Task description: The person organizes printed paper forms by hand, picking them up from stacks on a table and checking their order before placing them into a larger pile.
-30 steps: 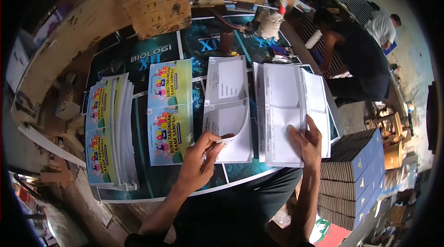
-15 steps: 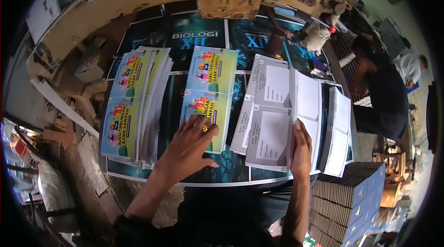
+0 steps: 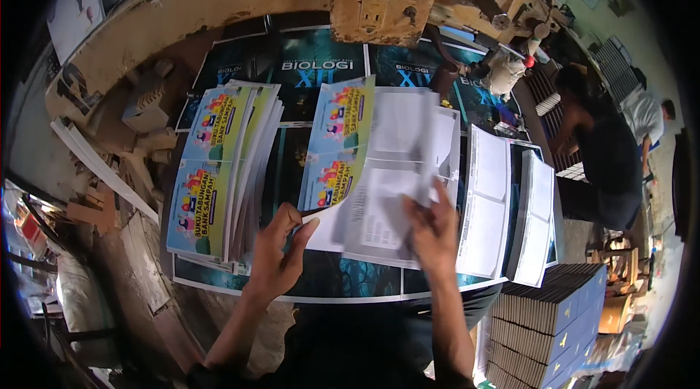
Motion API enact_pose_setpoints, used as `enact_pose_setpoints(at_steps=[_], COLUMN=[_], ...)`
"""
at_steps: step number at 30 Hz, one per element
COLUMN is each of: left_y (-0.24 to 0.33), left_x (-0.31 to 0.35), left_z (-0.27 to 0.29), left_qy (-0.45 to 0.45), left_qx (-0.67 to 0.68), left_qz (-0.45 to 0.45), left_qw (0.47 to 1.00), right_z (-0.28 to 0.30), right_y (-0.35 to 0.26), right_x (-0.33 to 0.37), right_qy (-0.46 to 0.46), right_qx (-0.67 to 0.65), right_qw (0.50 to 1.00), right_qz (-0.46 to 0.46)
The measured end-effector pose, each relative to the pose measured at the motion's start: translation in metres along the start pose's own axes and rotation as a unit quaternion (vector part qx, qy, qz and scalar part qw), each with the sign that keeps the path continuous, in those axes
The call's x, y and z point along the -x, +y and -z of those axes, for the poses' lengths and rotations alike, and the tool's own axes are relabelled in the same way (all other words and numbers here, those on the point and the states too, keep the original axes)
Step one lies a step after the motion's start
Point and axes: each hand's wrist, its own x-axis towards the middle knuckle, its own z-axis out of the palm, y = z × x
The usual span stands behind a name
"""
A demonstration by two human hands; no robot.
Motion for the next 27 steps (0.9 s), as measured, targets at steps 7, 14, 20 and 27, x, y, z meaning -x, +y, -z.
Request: enact_pose_setpoints(at_steps=[7,14,20,27], left_y=[-0.007,0.004,-0.004,-0.101], left_x=[-0.010,-0.037,-0.054,-0.053], left_z=[-0.001,0.009,0.129,0.165], left_qy=[-0.053,0.129,0.134,0.100], left_qx=[-0.049,-0.038,-0.188,-0.632], left_qz=[-0.109,0.030,-0.003,-0.079], left_qw=[0.991,0.990,0.973,0.764], right_z=[-0.065,-0.063,-0.005,0.197], right_y=[-0.002,-0.017,-0.052,-0.024], right_x=[-0.010,0.025,0.031,0.023], right_qy=[0.002,-0.127,-0.117,0.236], right_qx=[-0.277,-0.081,0.025,0.353], right_qw=[0.953,0.984,0.974,0.881], right_qz=[-0.125,0.095,0.192,0.209])
